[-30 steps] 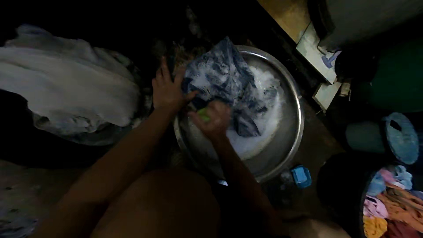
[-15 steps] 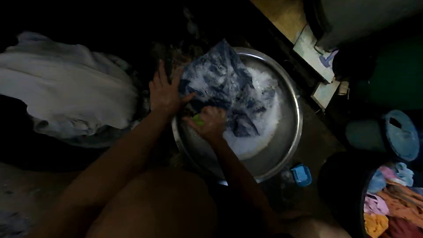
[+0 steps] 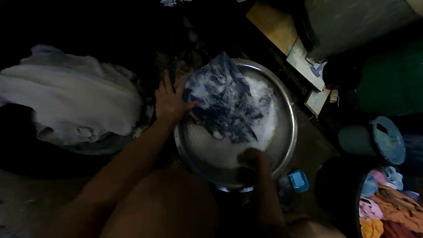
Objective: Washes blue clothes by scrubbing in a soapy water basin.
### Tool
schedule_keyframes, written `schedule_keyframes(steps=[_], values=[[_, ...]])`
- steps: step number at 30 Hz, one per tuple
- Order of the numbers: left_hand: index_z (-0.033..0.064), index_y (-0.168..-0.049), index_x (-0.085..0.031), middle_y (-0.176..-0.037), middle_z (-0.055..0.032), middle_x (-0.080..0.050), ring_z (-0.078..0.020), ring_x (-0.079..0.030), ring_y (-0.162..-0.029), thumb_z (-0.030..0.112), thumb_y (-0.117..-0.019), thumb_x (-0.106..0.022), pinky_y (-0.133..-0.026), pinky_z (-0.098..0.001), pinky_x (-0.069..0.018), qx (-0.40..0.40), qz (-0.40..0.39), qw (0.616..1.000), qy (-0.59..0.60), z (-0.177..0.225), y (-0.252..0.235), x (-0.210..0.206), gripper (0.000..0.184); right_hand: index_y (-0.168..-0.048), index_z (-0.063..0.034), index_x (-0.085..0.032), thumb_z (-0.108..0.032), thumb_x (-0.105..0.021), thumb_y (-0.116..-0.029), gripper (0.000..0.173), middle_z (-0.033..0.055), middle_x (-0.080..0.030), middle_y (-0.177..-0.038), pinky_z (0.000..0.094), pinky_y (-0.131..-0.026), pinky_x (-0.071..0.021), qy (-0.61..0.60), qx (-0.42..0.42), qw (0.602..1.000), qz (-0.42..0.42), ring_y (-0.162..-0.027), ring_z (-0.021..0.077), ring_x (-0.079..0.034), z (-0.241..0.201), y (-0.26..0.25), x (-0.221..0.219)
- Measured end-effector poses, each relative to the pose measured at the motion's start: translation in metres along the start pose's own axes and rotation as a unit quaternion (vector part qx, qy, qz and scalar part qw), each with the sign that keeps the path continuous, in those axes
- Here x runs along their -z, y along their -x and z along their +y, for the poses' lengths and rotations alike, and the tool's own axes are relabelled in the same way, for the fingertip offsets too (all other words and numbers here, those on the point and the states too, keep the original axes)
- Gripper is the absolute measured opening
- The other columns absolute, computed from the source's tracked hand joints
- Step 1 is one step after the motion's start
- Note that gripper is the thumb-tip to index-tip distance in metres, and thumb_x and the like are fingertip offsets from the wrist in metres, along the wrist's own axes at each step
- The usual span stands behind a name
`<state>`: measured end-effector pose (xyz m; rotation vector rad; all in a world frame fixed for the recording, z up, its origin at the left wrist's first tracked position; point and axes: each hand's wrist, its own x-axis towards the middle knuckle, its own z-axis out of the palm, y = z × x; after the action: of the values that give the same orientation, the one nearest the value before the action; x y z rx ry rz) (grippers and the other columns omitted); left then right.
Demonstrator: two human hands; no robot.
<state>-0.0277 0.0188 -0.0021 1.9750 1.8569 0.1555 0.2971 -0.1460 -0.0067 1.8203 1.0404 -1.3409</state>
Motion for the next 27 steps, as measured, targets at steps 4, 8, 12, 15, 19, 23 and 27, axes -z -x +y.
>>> schedule_keyframes(steps=[4,8,12,15,19,23,27], values=[[0.0242,-0.161,-0.033,-0.168,-0.029,-0.007,-0.0549,-0.025,-0.148,0.066,-0.0853,-0.071,-0.11,-0.0662,-0.0325,-0.004,0.017,1.0,-0.009,-0.001,0.001,-0.005,0.094,-0.135,0.0114,-0.058,-0.021,-0.055,-0.1058,0.044,0.0303,-0.055,-0.143,0.0563,-0.116,-0.0349,0.004,0.132,0.99,-0.04,-0.138,0.0425,-0.049,-0.089,-0.006,-0.048],[0.0217,-0.16,-0.035,-0.167,-0.0314,-0.01,-0.0568,-0.027,-0.146,0.066,-0.0861,-0.07,-0.109,-0.0675,-0.0328,-0.011,0.026,0.999,-0.017,0.0,0.0,-0.003,0.092,-0.134,0.0058,-0.055,-0.014,-0.065,-0.0984,0.042,0.017,-0.067,-0.115,0.0333,-0.091,-0.0558,-0.351,0.343,0.871,0.009,-0.1,0.0159,-0.066,-0.155,0.04,-0.009],[0.0166,-0.164,-0.023,-0.169,-0.0246,-0.012,-0.0497,-0.028,-0.149,0.019,-0.0999,-0.062,-0.115,-0.0589,-0.0325,0.03,0.015,0.999,0.036,-0.004,0.006,-0.003,0.075,-0.13,-0.0015,-0.06,-0.023,-0.078,-0.0906,0.049,0.0149,-0.069,-0.111,0.0397,-0.084,-0.0596,-0.444,0.433,0.758,0.203,-0.096,0.0189,-0.068,-0.226,0.09,0.033],[0.0035,-0.162,-0.019,-0.167,-0.0272,-0.017,-0.0511,-0.029,-0.147,0.012,-0.089,-0.075,-0.115,-0.0616,-0.0319,0.065,-0.003,0.995,0.082,0.005,0.01,0.012,0.093,-0.152,-0.0047,-0.042,-0.039,-0.072,-0.0948,0.073,0.0212,-0.059,-0.14,0.0536,-0.102,-0.0526,-0.27,0.357,0.837,0.316,-0.123,0.0334,-0.063,-0.228,0.066,0.039],[0.0238,-0.158,-0.038,-0.168,-0.028,-0.009,-0.0565,-0.027,-0.146,0.053,-0.0796,-0.084,-0.108,-0.0709,-0.0343,0.019,-0.019,0.999,0.024,0.005,-0.004,0.011,0.096,-0.155,-0.0085,-0.039,-0.05,-0.056,-0.102,0.07,0.0241,-0.067,-0.127,0.0614,-0.094,-0.0534,-0.22,0.074,0.887,0.398,-0.112,0.0418,-0.068,-0.071,-0.03,0.032],[0.023,-0.156,-0.042,-0.169,-0.0265,-0.009,-0.0552,-0.028,-0.146,0.061,-0.0808,-0.079,-0.108,-0.0688,-0.0353,0.035,-0.016,0.999,0.02,0.007,-0.004,0.007,0.093,-0.155,0.0029,-0.03,-0.04,-0.055,-0.1057,0.07,0.0293,-0.059,-0.136,0.0555,-0.104,-0.0498,-0.3,-0.03,0.875,0.378,-0.123,0.0417,-0.063,-0.047,-0.017,0.055],[0.0221,-0.158,-0.039,-0.168,-0.0278,-0.009,-0.0553,-0.028,-0.146,0.062,-0.0829,-0.076,-0.108,-0.0692,-0.0353,0.018,-0.013,1.0,0.01,-0.001,0.001,0.002,0.092,-0.164,-0.0168,-0.014,-0.029,-0.062,-0.103,0.078,0.0215,-0.058,-0.139,0.0577,-0.086,-0.0596,-0.319,0.275,0.801,0.426,-0.109,0.0362,-0.069,-0.18,0.031,0.028]])
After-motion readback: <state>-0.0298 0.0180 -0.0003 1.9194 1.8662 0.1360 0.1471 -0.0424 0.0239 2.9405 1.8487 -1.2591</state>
